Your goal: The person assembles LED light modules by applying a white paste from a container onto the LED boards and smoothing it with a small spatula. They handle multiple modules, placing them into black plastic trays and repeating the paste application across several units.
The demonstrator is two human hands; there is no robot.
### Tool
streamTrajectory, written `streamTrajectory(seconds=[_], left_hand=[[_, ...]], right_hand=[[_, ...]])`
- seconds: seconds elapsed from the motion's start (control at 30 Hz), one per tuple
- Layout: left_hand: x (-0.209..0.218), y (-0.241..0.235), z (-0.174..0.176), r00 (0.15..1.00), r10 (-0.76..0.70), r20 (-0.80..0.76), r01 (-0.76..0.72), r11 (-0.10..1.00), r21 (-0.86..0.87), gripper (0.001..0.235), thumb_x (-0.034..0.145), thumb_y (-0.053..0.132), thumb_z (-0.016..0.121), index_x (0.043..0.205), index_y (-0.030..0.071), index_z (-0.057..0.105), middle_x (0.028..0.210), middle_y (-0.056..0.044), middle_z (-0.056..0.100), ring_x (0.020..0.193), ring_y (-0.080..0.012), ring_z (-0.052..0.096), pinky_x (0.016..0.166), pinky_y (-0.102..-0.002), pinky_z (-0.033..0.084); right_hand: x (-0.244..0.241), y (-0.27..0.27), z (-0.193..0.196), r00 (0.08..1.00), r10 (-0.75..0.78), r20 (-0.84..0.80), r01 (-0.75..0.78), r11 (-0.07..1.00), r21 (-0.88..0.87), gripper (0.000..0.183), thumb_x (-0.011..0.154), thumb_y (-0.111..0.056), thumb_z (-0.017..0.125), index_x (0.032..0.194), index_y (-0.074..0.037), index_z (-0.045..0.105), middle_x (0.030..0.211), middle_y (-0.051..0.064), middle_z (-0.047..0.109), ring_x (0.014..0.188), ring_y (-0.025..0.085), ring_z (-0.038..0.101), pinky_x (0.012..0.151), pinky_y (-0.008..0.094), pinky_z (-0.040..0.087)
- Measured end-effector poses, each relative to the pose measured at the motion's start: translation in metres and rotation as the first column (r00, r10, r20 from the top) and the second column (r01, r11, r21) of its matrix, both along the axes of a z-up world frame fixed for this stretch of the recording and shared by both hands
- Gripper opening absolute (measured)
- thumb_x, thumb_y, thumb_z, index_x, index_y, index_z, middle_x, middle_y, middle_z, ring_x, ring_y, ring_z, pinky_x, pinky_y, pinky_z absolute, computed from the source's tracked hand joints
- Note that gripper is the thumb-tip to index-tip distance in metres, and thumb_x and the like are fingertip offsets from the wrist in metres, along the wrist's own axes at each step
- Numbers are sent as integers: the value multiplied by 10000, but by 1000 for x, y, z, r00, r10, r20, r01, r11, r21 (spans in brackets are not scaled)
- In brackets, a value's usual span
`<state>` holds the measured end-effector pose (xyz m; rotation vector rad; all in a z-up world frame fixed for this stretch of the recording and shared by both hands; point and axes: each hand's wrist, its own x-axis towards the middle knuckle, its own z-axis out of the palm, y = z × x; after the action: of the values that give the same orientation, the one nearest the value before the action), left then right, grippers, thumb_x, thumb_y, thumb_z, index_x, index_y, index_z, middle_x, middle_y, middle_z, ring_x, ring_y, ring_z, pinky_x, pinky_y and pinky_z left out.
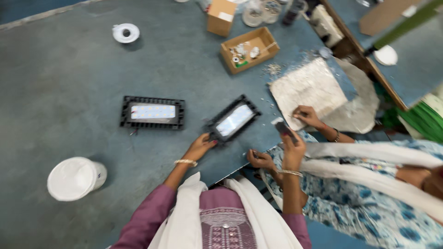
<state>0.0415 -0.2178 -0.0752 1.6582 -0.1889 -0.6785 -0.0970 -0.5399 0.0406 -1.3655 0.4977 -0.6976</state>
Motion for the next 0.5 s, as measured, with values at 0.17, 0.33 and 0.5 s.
streamTrajectory(seconds=[0.17, 0.33, 0.5], left_hand=[[61, 19, 21, 611, 244, 753, -529, 833, 161, 666, 868, 235, 739, 1437, 8, 476, 1461, -273, 463, 1399, -456, 445, 1189, -486, 375], [137, 128, 32, 638, 243, 731, -729, 496, 471, 816, 839, 408, 799, 1508, 96, 452, 1602, -262, 282, 1497, -481, 217, 1163, -667, 202], [168, 179, 30, 812, 231, 536, -572, 497, 652, 816, 798, 614, 744, 1502, 350, 429, 1642, -186, 205, 1494, -478, 108, 1077, -795, 91]], right_hand=[[-18, -31, 2, 989, -16, 147, 3, 996, 88, 316, 973, 0, 681, 1251, 135, 617, 1171, 162, 671, 1046, 224, 685, 1014, 342, 576], [-35, -54, 3, 986, -64, 153, 49, 993, 103, 288, 970, 76, 615, 1244, 166, 614, 1174, 177, 676, 1061, 246, 693, 1023, 358, 569], [-33, -62, -1, 986, -97, 136, 82, 990, 117, 278, 969, 75, 619, 1235, 156, 616, 1161, 175, 676, 1034, 236, 690, 1020, 372, 586]])
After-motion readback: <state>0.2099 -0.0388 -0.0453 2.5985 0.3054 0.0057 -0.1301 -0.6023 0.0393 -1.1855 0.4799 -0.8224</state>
